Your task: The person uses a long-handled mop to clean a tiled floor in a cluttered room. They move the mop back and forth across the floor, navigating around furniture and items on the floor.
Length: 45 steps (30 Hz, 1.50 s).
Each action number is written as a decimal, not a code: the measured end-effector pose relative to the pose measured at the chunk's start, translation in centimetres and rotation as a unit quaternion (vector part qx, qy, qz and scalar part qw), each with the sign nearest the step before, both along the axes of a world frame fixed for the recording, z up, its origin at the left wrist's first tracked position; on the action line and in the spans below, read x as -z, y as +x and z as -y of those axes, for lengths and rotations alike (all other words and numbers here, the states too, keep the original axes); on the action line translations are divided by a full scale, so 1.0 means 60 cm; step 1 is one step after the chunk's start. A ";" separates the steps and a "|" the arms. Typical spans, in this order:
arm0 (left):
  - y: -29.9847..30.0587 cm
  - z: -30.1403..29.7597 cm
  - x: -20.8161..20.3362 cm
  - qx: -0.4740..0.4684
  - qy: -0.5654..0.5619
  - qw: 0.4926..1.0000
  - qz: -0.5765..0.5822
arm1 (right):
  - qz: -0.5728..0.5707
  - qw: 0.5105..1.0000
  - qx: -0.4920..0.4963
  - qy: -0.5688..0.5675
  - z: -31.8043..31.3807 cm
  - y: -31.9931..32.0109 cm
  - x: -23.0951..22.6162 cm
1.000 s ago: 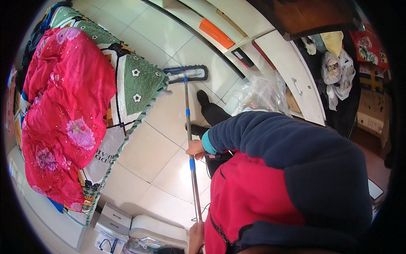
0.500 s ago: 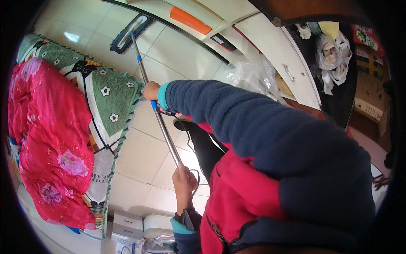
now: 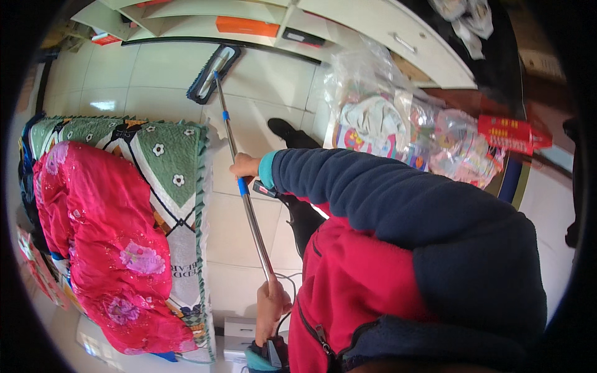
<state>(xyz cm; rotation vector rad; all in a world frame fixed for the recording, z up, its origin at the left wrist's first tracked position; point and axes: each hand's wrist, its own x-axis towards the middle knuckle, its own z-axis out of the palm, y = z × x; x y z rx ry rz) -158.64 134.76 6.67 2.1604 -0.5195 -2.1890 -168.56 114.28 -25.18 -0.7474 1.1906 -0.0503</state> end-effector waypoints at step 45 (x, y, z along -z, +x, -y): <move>-0.032 -0.432 -0.033 0.473 -0.148 0.853 0.162 | -0.016 0.992 0.127 0.018 -0.501 -0.131 0.047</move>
